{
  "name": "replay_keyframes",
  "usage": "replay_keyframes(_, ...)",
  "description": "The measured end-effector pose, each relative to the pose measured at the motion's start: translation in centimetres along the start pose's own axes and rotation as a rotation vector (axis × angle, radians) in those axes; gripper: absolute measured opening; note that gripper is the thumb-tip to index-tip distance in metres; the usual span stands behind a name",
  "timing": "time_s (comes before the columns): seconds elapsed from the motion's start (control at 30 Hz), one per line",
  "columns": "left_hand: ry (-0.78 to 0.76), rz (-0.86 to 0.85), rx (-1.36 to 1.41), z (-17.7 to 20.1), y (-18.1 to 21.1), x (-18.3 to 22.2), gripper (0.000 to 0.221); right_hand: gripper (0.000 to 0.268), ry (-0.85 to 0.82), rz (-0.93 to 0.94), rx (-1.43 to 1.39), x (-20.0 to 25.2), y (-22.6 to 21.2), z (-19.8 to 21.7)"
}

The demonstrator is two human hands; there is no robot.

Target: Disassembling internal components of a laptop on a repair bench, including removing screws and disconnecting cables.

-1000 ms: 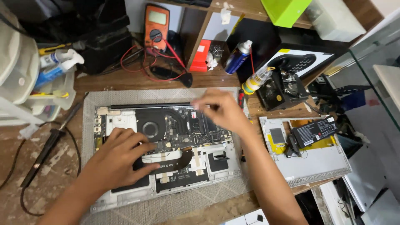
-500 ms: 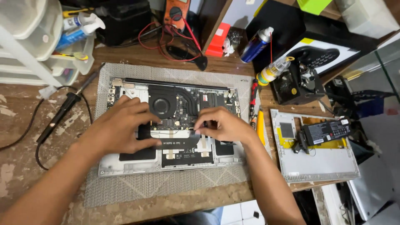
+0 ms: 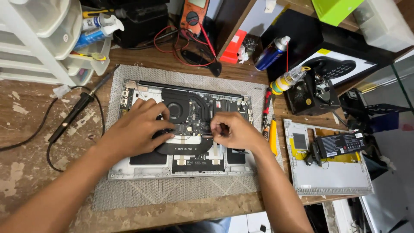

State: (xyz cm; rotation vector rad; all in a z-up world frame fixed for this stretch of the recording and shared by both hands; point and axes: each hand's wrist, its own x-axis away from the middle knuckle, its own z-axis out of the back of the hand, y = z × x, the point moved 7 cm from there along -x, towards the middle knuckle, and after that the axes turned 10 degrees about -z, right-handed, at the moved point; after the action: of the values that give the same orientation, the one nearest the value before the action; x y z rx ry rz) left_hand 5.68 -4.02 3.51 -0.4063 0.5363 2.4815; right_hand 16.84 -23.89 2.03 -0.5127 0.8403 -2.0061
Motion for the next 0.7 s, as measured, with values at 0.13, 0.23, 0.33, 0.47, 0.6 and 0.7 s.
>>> replay_keyframes(0.13, 0.04, -0.039, -0.049, -0.5, -0.4, 0.4, 0.008, 0.011, 0.095, 0.016, -0.007, 0.2, 0.6, 0.5)
replay_keyframes(0.23, 0.057, -0.041, -0.098, -0.3, -0.8, 0.4, 0.007, 0.01, 0.174, 0.042, 0.013, 0.2, 0.6, 0.8)
replay_keyframes(0.33, 0.055, -0.038, -0.092, -0.2, -1.0, 0.4, 0.009, 0.007, 0.224, 0.061, 0.065, 0.2, 0.2, 1.0)
replay_keyframes(0.47, 0.034, -0.047, -0.088, 0.2, -0.5, 0.2, 0.012, 0.008, 0.282, 0.088, 0.093, 0.3, 0.2, 1.0)
replay_keyframes(0.6, 0.044, -0.081, -0.107, -1.3, -0.6, 0.3, 0.009, 0.006, 0.313, 0.135, 0.094, 0.3, -1.4, 1.6)
replay_keyframes(0.7, 0.054, -0.09, -0.124, -1.8, -0.6, 0.3, 0.012, 0.008, 0.332, 0.152, 0.081, 0.3, -2.6, 2.4)
